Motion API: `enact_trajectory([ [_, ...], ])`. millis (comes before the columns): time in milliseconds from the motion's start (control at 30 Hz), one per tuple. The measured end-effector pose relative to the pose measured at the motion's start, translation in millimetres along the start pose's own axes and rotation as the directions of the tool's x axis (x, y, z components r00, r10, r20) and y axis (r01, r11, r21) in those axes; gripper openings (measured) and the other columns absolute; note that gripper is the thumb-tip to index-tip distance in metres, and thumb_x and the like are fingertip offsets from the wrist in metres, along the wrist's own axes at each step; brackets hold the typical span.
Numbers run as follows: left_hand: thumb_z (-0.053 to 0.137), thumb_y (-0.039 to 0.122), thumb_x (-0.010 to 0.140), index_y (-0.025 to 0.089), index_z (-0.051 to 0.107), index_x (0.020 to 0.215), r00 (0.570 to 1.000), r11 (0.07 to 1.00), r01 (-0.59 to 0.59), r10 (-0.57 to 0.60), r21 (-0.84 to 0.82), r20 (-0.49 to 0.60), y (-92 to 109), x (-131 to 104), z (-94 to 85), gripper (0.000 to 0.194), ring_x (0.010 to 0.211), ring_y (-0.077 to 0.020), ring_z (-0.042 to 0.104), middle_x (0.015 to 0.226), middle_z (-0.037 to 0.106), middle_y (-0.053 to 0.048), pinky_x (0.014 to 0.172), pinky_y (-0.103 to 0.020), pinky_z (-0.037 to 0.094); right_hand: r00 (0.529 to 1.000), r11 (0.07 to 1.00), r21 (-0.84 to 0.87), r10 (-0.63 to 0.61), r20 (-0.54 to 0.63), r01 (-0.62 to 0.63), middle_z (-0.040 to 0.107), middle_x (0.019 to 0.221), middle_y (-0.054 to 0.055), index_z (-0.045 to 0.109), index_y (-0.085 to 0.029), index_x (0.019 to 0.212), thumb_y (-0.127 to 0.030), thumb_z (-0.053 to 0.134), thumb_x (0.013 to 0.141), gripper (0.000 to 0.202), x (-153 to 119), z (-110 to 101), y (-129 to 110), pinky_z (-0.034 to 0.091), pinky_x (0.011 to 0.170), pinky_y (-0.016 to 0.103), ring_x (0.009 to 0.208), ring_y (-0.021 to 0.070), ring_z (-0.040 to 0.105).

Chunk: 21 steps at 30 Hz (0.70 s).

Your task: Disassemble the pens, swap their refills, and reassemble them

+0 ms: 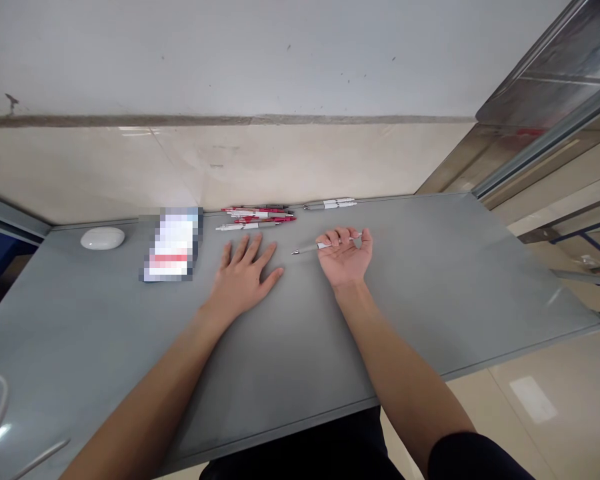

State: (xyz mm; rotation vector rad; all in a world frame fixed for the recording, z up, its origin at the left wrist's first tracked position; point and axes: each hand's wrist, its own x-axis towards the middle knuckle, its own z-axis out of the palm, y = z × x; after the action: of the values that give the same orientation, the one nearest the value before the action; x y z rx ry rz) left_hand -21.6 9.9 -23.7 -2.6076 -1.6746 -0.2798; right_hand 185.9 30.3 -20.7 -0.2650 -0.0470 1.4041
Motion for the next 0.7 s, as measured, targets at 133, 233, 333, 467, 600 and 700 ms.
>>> enact_trajectory([
  [133,0.033,0.054,0.095,0.027,0.040,0.145,1.000,1.000,0.003,-0.003,0.001,-0.005,0.4,-0.2,0.2,0.058,0.144,-0.0309,0.025,0.155,0.030,-0.006,0.117,-0.055,0.014,0.999,1.000,0.012,0.004,0.033,-0.004,0.036,0.055,-0.007,0.037,-0.023,0.064,-0.038,0.043,0.087,0.028,0.3,-2.0,-0.2,0.041,0.053,0.028,0.049,0.0103,0.038],
  [233,0.033,0.054,0.095,0.027,0.040,0.145,1.000,1.000,-0.001,0.001,-0.001,-0.007,0.2,-0.1,0.5,0.058,0.144,-0.0308,0.024,0.155,0.030,-0.006,0.117,-0.055,0.015,0.999,0.999,0.040,0.019,0.042,-0.021,0.036,0.054,-0.007,0.037,-0.023,0.064,-0.035,0.043,0.086,0.026,1.5,-3.9,0.1,0.040,0.053,0.028,0.049,0.0103,0.038],
  [333,0.033,0.054,0.095,0.027,0.040,0.145,1.000,1.000,-0.002,0.002,0.004,-0.006,-0.5,0.3,1.2,0.058,0.144,-0.0311,0.024,0.155,0.031,-0.006,0.116,-0.055,0.015,0.999,0.998,0.051,0.031,0.043,-0.033,0.036,0.055,-0.007,0.036,-0.023,0.065,-0.031,0.042,0.086,0.023,2.2,-4.9,0.9,0.040,0.053,0.028,0.049,0.0104,0.037],
  [467,0.033,0.054,0.095,0.027,0.040,0.145,1.000,1.000,-0.005,0.005,0.012,-0.009,-1.0,0.2,1.9,0.058,0.144,-0.0312,0.024,0.155,0.031,-0.007,0.117,-0.055,0.015,0.999,0.998,0.046,0.030,0.037,-0.032,0.035,0.055,-0.007,0.035,-0.023,0.065,-0.030,0.041,0.086,0.023,1.9,-4.9,1.7,0.040,0.053,0.028,0.048,0.0106,0.037],
  [600,0.033,0.054,0.095,0.026,0.040,0.145,1.000,1.000,-0.004,0.004,0.007,-0.008,-0.2,-0.4,0.9,0.058,0.144,-0.0309,0.024,0.155,0.031,-0.007,0.117,-0.055,0.014,1.000,0.996,0.079,0.026,0.013,-0.027,0.036,0.055,-0.007,0.037,-0.024,0.067,-0.036,0.041,0.088,0.024,1.8,-4.5,1.3,0.040,0.053,0.027,0.049,0.0107,0.039],
  [700,0.033,0.054,0.095,0.026,0.040,0.145,1.000,1.000,-0.004,0.003,-0.004,-0.003,0.3,-0.3,0.2,0.058,0.144,-0.0311,0.024,0.155,0.030,-0.006,0.117,-0.055,0.013,1.000,0.996,0.082,0.027,-0.004,-0.027,0.036,0.055,-0.007,0.037,-0.024,0.067,-0.038,0.040,0.089,0.026,1.9,-4.0,0.6,0.040,0.052,0.027,0.049,0.0105,0.038],
])
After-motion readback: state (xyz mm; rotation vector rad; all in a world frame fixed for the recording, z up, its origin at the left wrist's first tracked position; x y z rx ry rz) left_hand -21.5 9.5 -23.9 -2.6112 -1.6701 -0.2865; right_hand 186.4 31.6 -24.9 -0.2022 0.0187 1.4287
